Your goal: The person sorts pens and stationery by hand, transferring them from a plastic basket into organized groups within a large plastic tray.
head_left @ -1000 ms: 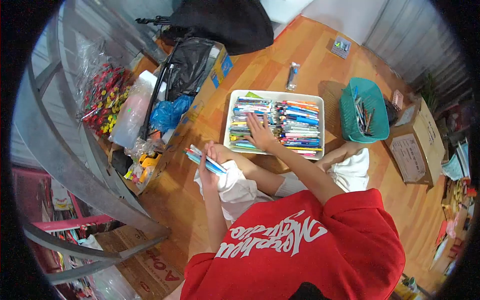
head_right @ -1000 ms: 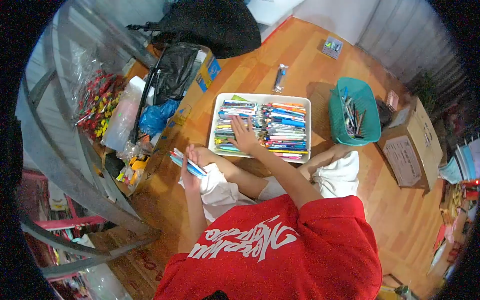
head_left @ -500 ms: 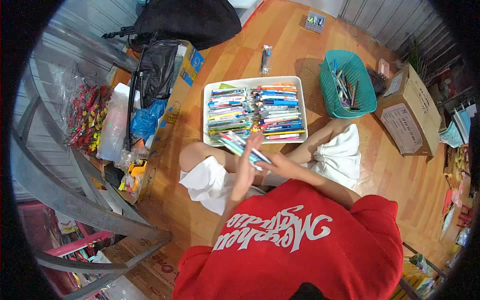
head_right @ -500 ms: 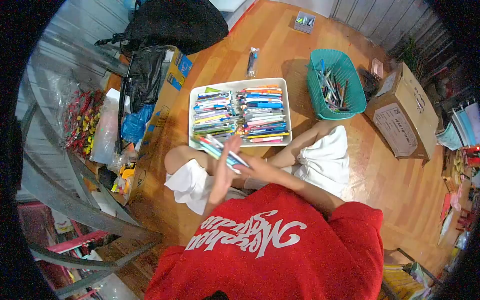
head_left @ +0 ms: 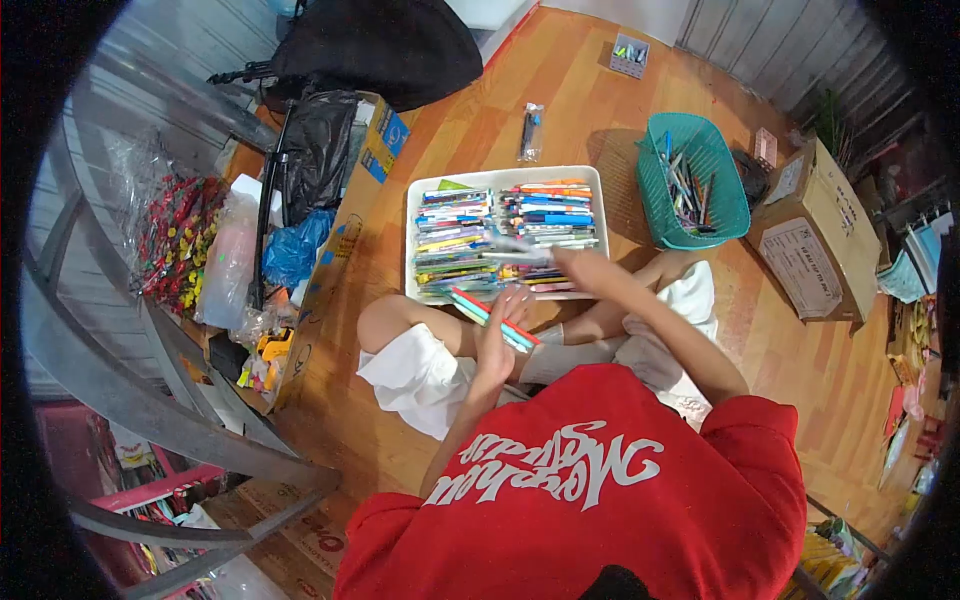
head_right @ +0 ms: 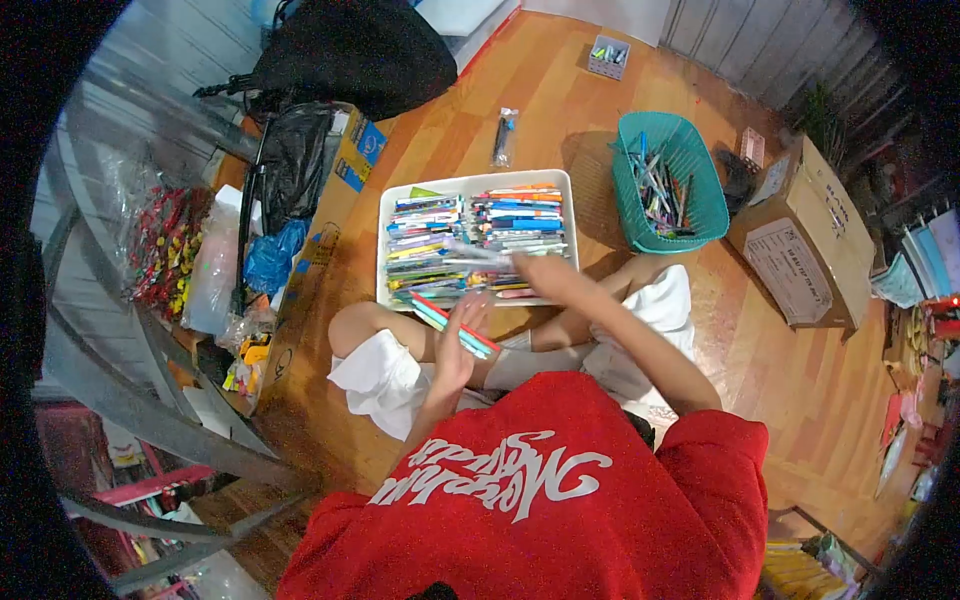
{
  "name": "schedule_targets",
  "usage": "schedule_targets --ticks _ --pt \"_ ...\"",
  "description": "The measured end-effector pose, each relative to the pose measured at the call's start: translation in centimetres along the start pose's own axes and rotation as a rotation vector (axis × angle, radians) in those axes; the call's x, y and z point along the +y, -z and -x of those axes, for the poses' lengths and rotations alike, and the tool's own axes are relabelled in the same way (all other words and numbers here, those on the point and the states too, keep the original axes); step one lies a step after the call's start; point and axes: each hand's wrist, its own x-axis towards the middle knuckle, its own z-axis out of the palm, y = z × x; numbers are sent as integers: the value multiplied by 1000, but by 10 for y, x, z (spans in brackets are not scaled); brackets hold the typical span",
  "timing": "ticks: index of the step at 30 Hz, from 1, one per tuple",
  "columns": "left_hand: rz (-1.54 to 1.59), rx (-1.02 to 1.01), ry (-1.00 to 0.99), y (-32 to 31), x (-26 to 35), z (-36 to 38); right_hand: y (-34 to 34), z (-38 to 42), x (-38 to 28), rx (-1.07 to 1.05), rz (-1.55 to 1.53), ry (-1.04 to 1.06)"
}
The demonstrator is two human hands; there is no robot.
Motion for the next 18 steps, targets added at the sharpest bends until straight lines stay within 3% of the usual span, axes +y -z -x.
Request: schedule_targets --ticks 1,4,6,9,15,18 --pt "5 61 -43 8 -1 -4 17 -16 12 52 21 60" --pt "46 -98 -127 43 8 -5 28 -72 76 150 200 -90" --pt "-23 -16 -95 30 26 9 38 -91 105 196 357 -87" --pt "-81 -18 -53 47 36 22 45 -105 119 42 453 -131" --pt "-135 -27 -61 57 35 27 17 -110 133 155 685 -145" --pt "-108 -36 -41 61 32 23 13 -102 131 259 658 -142"
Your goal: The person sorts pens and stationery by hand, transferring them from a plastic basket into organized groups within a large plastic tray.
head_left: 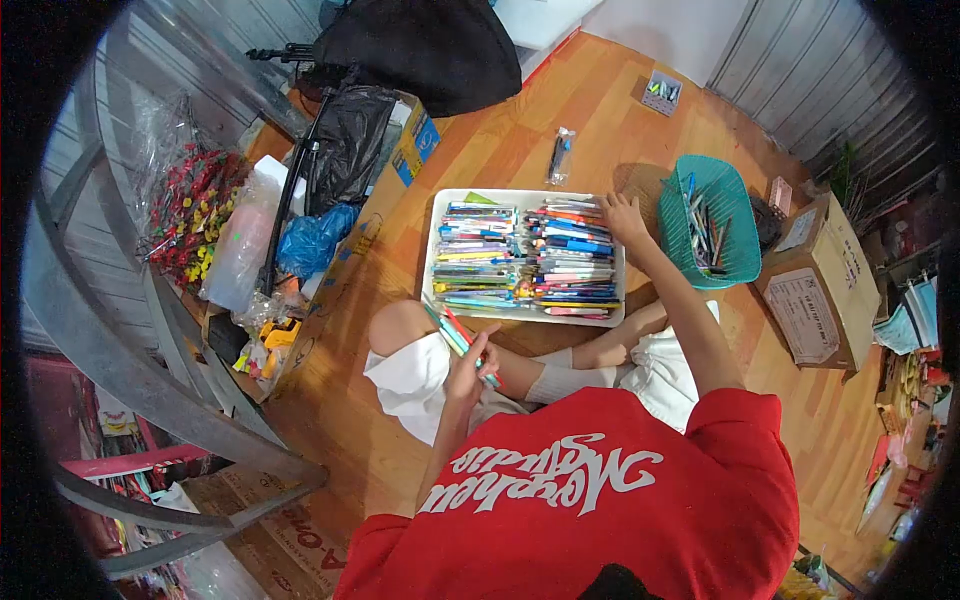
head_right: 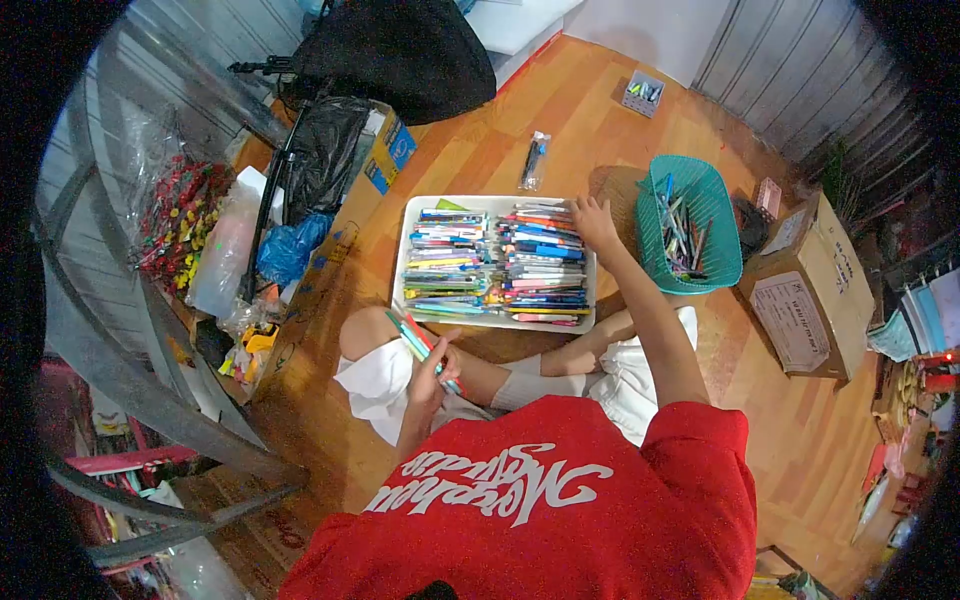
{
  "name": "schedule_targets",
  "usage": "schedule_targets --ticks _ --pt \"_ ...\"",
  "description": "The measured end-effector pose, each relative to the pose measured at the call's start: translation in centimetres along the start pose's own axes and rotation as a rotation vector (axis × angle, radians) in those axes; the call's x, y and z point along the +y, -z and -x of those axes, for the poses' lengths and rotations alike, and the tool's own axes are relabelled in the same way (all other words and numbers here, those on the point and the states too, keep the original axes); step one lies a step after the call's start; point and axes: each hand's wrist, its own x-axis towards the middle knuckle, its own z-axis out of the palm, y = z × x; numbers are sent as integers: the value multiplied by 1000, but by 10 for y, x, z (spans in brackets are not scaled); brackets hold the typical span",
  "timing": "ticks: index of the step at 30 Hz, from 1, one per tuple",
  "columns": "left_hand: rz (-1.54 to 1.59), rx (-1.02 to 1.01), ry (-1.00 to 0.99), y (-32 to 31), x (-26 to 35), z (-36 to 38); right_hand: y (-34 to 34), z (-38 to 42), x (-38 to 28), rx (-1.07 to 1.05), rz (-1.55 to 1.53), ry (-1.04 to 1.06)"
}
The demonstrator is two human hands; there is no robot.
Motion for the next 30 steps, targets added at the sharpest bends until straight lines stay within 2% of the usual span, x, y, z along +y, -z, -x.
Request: schedule_targets --ticks 6,15,18,27,30 --pt "7 9 49 -3 3 1 19 8 4 -49 -58 53" --pt "-30 0 16 0 -1 -1 6 5 -6 93 -29 23" --pt "-40 -14 7 3 -4 -3 12 7 -6 84 -53 -71" --pt "-16 4 0 2 -5 -3 9 14 7 125 -61 -39" --pt "-5 -4 -5 6 -8 -4 2 9 5 83 -89 -131"
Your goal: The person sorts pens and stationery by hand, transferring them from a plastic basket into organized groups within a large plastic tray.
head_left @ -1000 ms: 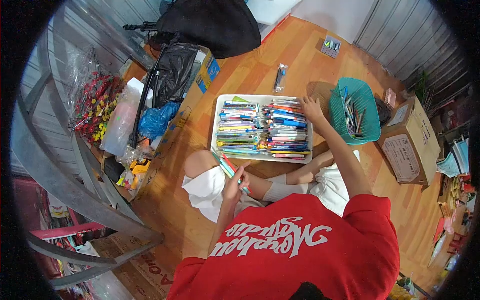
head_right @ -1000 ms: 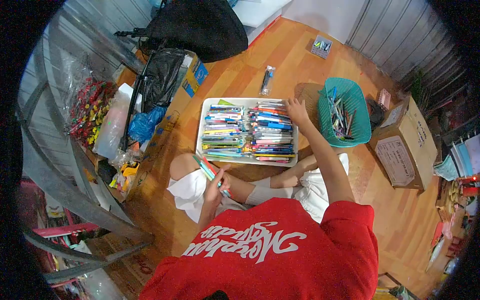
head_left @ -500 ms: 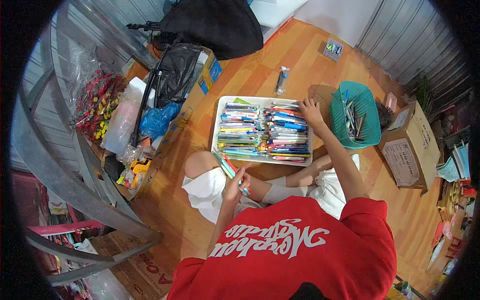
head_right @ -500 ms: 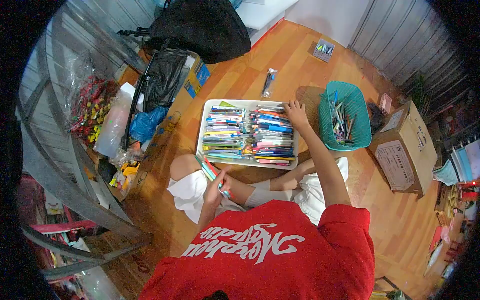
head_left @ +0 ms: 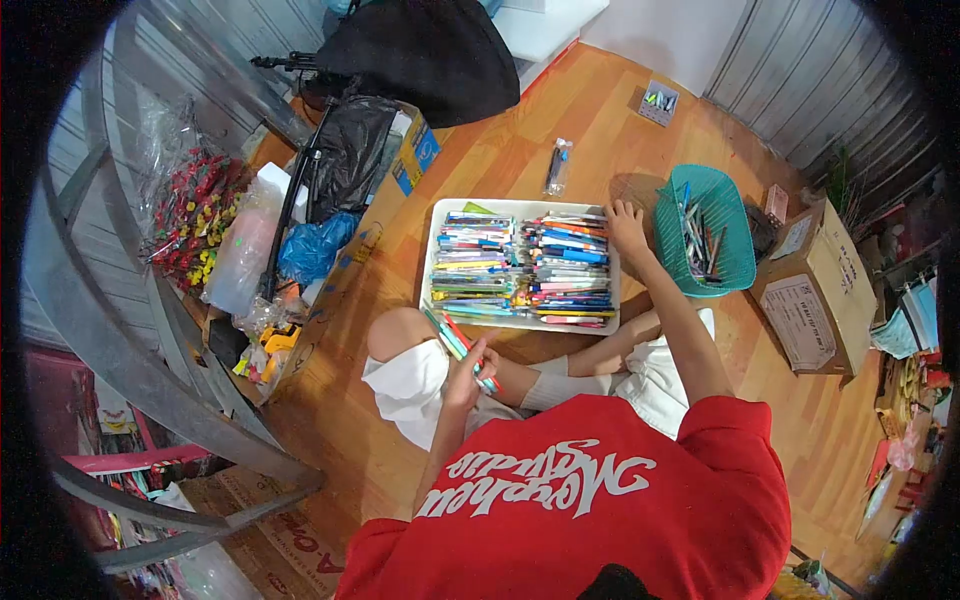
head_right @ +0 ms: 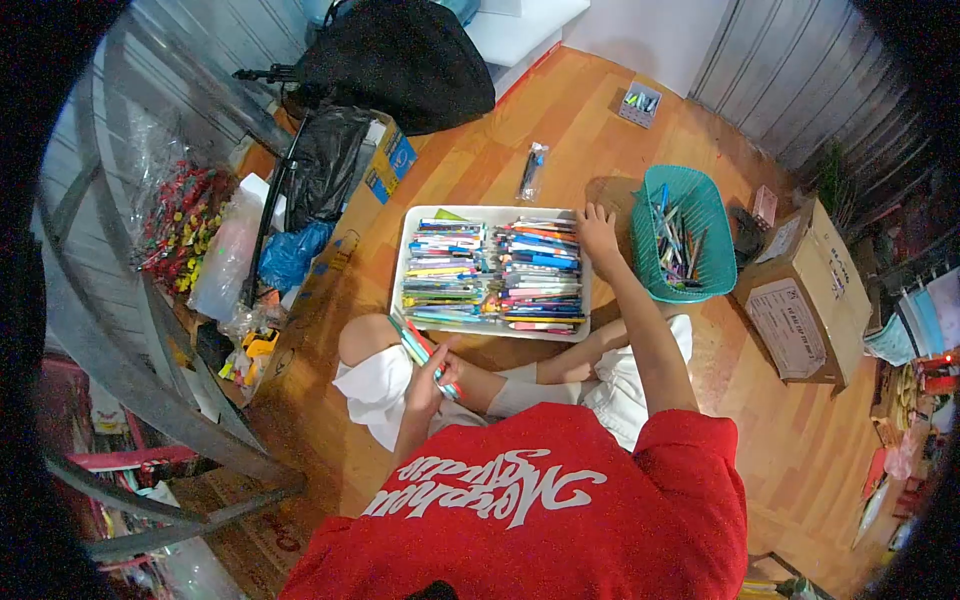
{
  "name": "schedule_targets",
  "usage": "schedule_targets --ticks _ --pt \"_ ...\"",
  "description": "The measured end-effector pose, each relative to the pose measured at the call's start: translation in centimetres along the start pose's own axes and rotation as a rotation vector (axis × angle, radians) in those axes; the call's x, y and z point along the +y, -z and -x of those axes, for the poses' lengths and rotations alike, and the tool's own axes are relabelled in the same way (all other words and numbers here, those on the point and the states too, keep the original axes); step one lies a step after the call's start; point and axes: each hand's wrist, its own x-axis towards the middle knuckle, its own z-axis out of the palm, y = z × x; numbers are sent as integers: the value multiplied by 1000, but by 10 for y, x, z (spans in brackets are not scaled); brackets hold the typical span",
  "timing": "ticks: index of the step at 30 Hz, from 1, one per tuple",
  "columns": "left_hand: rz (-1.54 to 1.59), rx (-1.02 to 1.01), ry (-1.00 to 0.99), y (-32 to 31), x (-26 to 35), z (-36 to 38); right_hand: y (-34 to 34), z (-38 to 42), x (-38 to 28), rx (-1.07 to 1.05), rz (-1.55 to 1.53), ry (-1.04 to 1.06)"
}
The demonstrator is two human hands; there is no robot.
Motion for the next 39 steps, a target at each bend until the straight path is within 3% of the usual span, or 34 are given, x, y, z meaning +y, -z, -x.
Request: schedule_targets --ticks 3,12,13,16,19,22,23,26,29,31,32,33,35,37,39 --pt "-15 33 9 -2 1 1 5 -5 0 -43 -133 32" --pt "12 7 29 1 0 -2 2 -26 -11 39 -92 136" --pt "15 9 30 1 0 -1 3 -28 -12 -101 -70 117" --pt "27 12 19 -2 1 -3 0 -26 -16 -71 -70 12" --pt "33 29 12 -2 0 -1 11 -10 -18 7 -231 11" --pt "49 58 47 2 -4 -5 11 12 -22 143 -91 104" --pt "47 80 40 2 -5 -4 16 17 -22 177 -123 38" --pt "16 120 4 -14 1 2 64 42 -39 451 -580 -47" --pt "78 125 10 -24 -8 -5 92 106 -70 192 -923 4" --pt "101 105 36 -53 -13 -7 134 142 -93 -548 -1101 -15" --pt "124 69 55 -57 -22 -14 137 156 -101 -682 -1185 117" --pt "-98 57 -102 -69 -35 -19 151 166 -110 -703 -1172 160" --pt "-239 0 -216 -86 -50 -23 138 190 -127 -646 -1351 37" --pt "-76 -79 -140 -93 -50 -21 128 198 -133 -534 -1429 8" --pt "-23 -149 17 -93 -48 -13 127 194 -122 -675 -1457 79"
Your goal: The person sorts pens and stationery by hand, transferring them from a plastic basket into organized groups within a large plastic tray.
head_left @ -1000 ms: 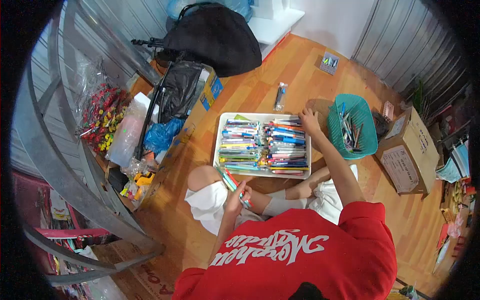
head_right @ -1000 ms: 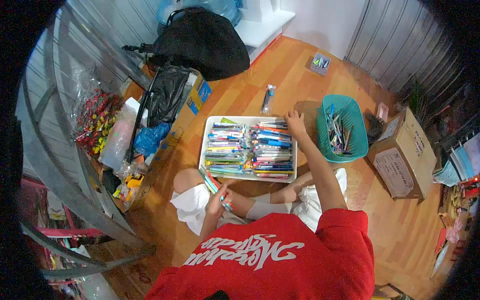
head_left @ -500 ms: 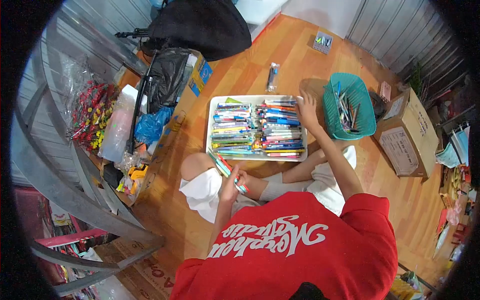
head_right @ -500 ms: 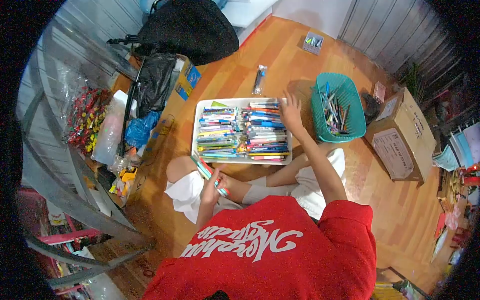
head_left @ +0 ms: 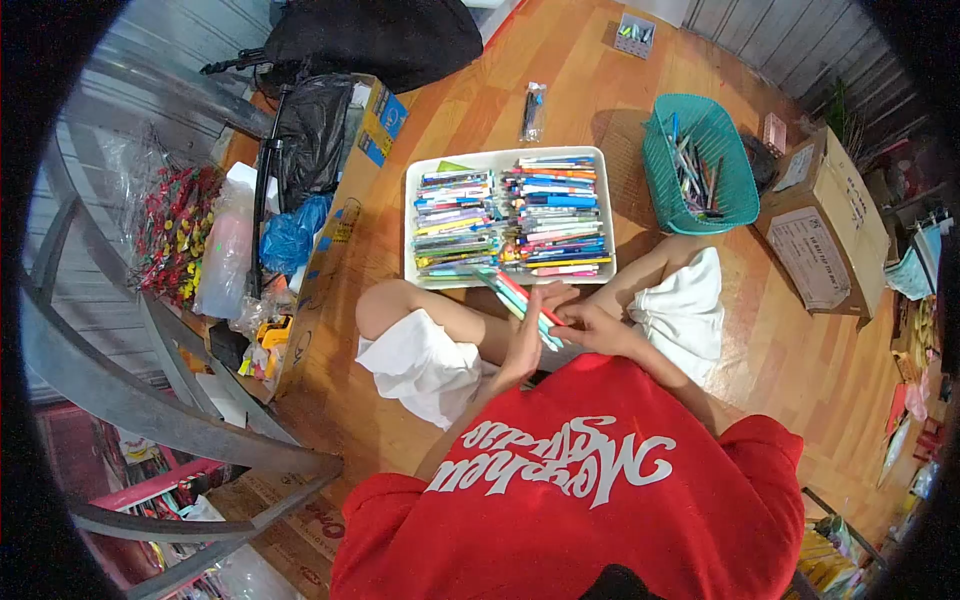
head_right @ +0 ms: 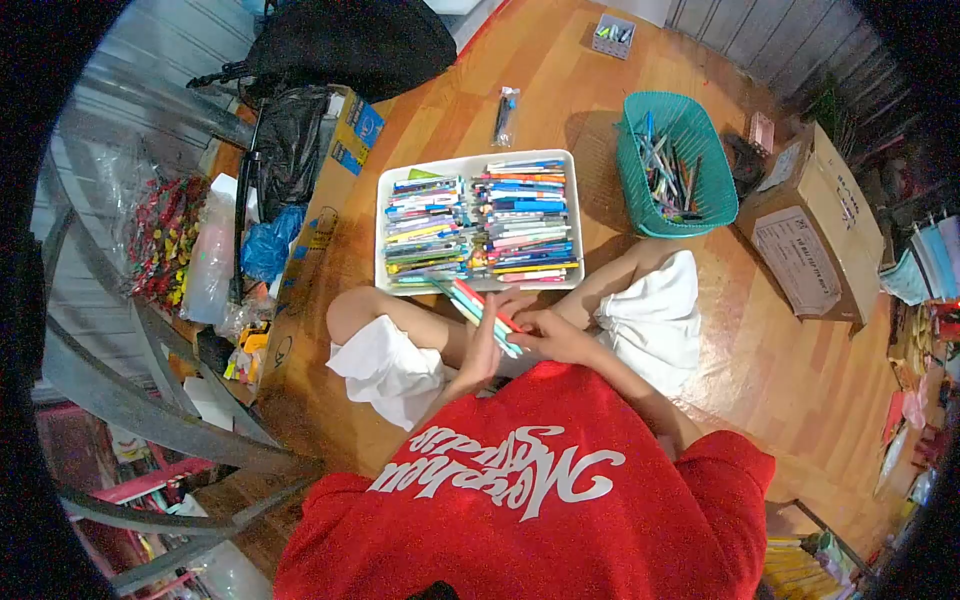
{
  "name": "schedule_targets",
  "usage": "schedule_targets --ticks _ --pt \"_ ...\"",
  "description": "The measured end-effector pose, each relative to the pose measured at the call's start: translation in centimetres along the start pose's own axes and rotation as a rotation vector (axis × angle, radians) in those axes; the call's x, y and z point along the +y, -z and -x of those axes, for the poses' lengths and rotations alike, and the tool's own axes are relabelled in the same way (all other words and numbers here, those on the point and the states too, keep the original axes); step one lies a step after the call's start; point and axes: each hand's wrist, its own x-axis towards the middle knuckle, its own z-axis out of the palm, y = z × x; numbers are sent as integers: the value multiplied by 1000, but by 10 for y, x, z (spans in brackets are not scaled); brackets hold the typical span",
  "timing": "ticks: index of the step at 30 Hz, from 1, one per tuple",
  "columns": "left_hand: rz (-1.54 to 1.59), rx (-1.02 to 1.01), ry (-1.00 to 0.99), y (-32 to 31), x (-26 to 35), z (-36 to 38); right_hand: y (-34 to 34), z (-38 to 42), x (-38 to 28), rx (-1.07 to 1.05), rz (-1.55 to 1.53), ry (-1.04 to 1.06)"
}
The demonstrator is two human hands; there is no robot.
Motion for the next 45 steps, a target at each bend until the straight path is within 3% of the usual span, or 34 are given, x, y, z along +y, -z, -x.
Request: schedule_targets --ticks 2,5,6,9,10,14,16,19,20,26,29,38,45 --pt "109 -67 153 2 3 9 2 -2 4 -88 -139 -10" --pt "193 99 111 19 -10 8 -5 -7 7 -78 -95 -1" --pt "198 105 75 20 -6 10 -8 -10 9 -28 35 122" --pt "233 286 58 22 5 18 -4 -11 6 -58 203 -150" --pt "223 367 40 16 15 22 1 -11 10 -38 360 -81" --pt "187 523 -165 46 7 14 33 -8 10 238 654 -78" --pt "161 484 -151 50 18 18 54 -9 46 443 908 47" --pt "107 453 -143 56 23 20 68 -9 55 444 1113 102" --pt "95 452 -128 58 24 22 69 -11 58 416 1125 16" --pt "122 485 -121 61 19 22 75 -28 60 517 1144 -11" --pt "123 477 -124 59 19 22 75 -32 72 536 1322 -69" --pt "141 430 -92 63 16 20 75 -42 63 639 1418 -18" --pt "111 413 -84 63 18 23 79 -48 70 645 1230 -104"
